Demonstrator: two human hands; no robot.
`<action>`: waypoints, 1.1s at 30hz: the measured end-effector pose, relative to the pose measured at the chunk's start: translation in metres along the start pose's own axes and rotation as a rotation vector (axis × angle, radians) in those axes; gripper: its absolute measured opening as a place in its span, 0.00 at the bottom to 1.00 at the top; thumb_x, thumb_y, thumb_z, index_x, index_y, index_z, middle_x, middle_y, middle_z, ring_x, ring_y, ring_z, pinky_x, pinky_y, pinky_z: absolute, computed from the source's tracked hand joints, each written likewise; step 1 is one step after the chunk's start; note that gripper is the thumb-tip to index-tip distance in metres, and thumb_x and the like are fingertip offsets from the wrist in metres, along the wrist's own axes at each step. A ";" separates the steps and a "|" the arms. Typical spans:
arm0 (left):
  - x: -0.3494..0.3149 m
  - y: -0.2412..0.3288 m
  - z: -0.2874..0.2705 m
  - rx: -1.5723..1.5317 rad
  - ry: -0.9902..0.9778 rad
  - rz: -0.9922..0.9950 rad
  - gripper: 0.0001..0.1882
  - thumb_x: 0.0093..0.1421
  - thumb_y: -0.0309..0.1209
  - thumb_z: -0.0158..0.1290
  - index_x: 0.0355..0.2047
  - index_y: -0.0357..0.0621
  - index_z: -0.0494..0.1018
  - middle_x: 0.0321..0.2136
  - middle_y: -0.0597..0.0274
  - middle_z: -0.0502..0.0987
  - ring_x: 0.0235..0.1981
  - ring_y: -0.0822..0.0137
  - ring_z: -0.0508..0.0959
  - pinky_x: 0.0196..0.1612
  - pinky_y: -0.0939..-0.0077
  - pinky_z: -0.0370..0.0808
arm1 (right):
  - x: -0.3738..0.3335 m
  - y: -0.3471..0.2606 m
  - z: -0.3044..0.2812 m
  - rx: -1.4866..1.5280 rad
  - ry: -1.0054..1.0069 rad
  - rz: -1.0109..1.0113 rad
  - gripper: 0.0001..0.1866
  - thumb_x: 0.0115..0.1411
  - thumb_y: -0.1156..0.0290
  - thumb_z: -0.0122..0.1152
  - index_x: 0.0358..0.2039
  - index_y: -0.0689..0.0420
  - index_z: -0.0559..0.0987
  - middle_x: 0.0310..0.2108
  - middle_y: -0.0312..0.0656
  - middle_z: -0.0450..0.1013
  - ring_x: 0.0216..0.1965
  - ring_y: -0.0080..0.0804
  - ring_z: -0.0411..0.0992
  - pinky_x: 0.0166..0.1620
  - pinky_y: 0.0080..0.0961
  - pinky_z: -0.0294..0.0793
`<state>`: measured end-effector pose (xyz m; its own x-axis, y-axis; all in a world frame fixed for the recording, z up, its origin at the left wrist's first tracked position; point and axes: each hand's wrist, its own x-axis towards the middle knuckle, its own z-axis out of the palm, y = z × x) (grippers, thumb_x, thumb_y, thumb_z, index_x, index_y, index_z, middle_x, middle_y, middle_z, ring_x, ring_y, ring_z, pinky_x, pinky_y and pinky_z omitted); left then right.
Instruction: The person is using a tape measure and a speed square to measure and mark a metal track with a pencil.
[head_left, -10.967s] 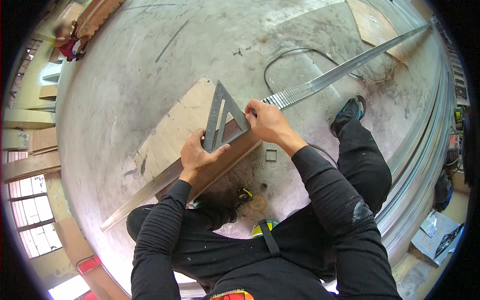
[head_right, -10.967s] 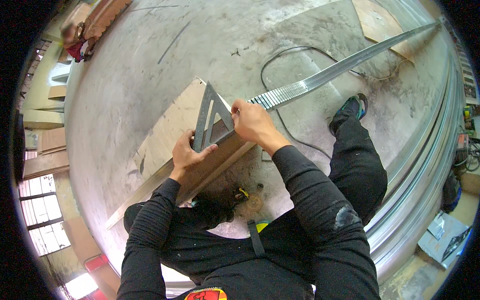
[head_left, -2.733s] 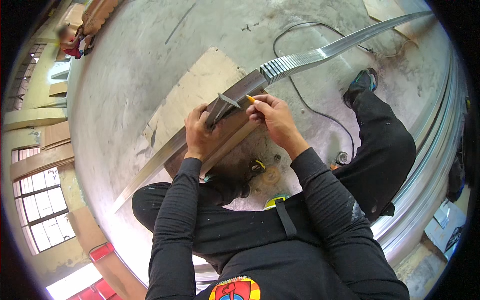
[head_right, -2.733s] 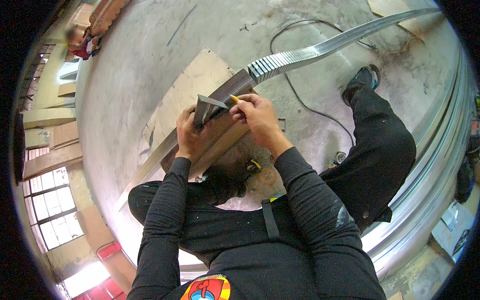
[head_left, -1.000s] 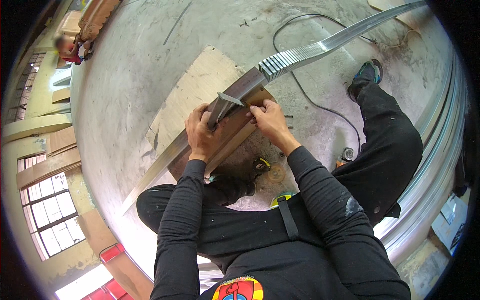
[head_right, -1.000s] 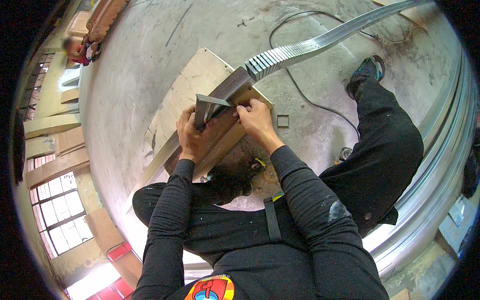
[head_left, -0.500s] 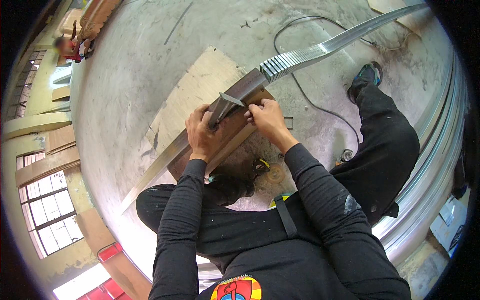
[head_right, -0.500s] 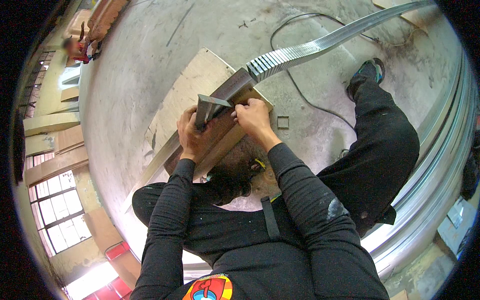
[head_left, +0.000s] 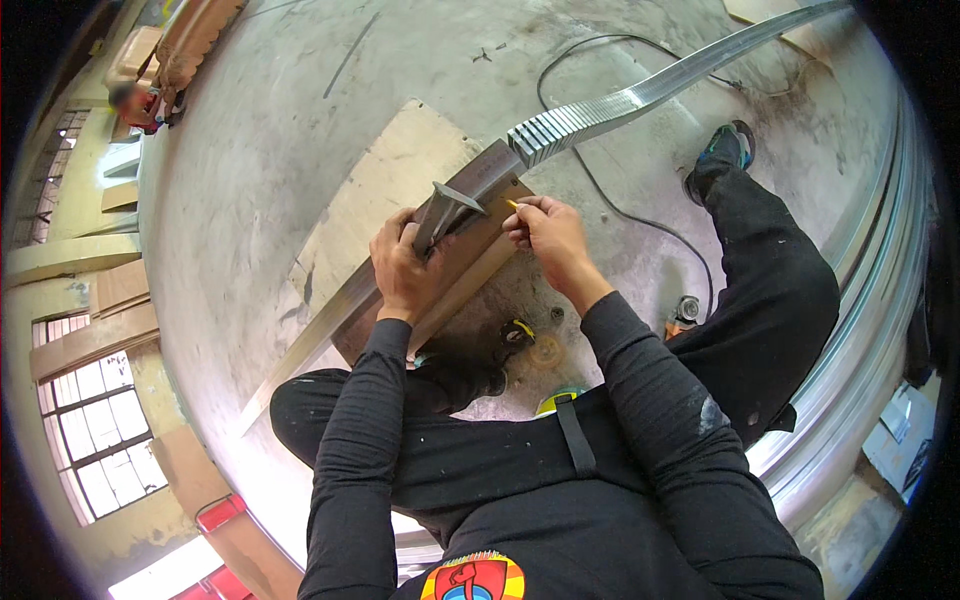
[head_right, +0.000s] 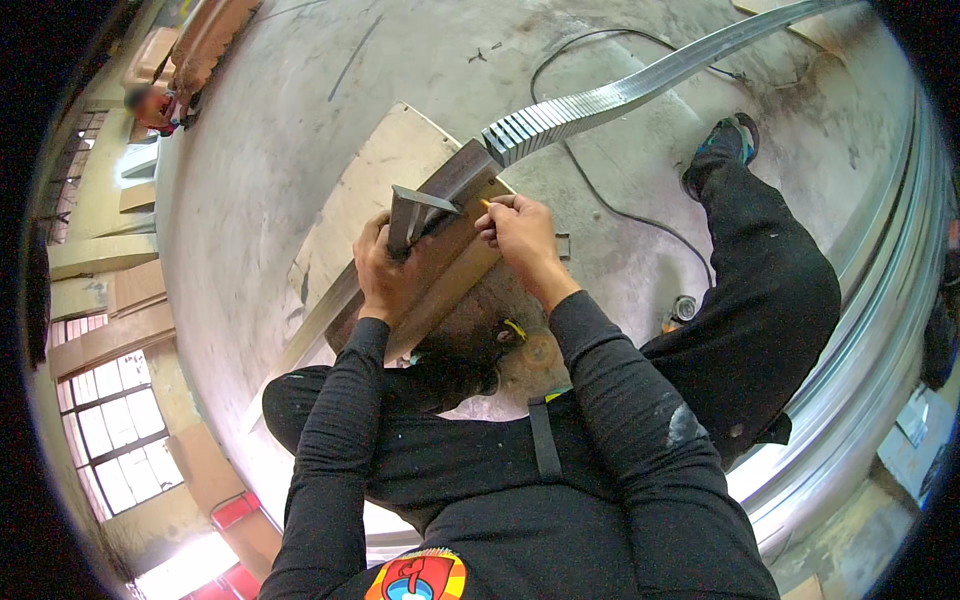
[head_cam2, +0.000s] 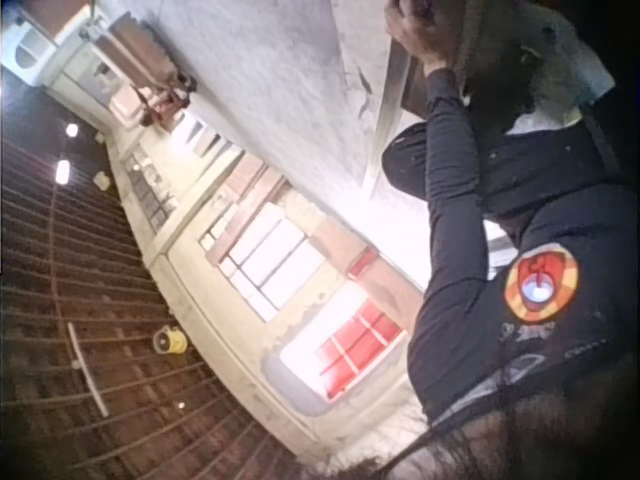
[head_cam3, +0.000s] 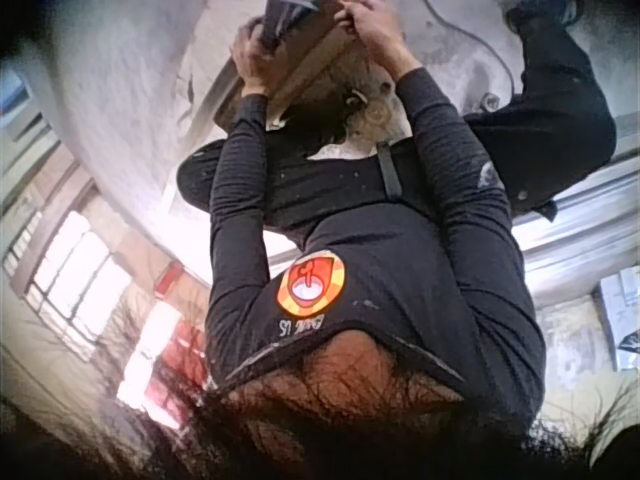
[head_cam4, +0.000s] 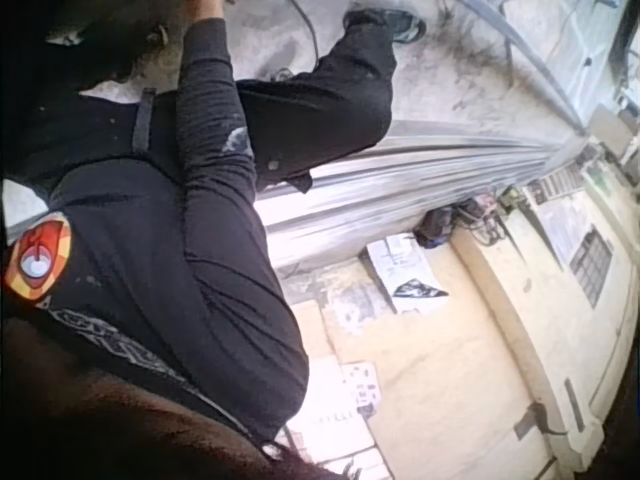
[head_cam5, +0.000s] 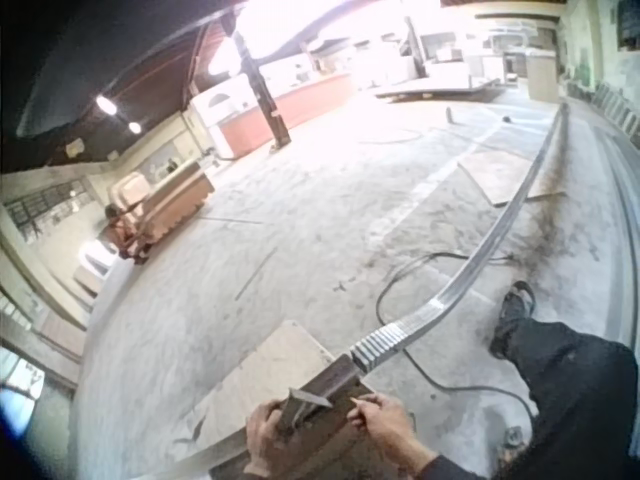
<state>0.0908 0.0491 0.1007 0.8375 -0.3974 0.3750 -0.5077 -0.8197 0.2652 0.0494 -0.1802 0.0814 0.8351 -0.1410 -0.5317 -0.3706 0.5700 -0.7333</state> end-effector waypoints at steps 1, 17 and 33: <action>0.000 0.000 0.000 0.003 -0.004 -0.010 0.23 0.50 0.38 0.72 0.44 0.43 0.81 0.50 0.56 0.79 0.50 0.51 0.78 0.55 0.57 0.70 | 0.002 0.002 0.001 -0.038 0.009 -0.007 0.15 0.69 0.72 0.55 0.50 0.71 0.76 0.31 0.43 0.81 0.28 0.23 0.77 0.32 0.22 0.76; 0.000 -0.004 0.003 0.013 -0.004 0.007 0.22 0.51 0.39 0.72 0.44 0.44 0.81 0.50 0.57 0.79 0.51 0.53 0.78 0.56 0.58 0.70 | 0.012 0.016 0.004 -0.176 -0.040 -0.041 0.15 0.68 0.69 0.56 0.45 0.70 0.77 0.31 0.42 0.83 0.28 0.24 0.79 0.31 0.23 0.77; -0.002 -0.004 0.005 0.070 -0.016 -0.006 0.22 0.50 0.40 0.73 0.42 0.43 0.81 0.51 0.57 0.78 0.50 0.54 0.77 0.54 0.58 0.70 | 0.013 0.015 0.013 -0.270 -0.023 -0.068 0.13 0.67 0.69 0.57 0.39 0.68 0.80 0.30 0.45 0.83 0.28 0.27 0.80 0.31 0.26 0.78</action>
<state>0.0923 0.0511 0.0948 0.8438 -0.3989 0.3589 -0.4881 -0.8485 0.2045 0.0599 -0.1634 0.0693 0.8696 -0.1519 -0.4698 -0.4056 0.3227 -0.8552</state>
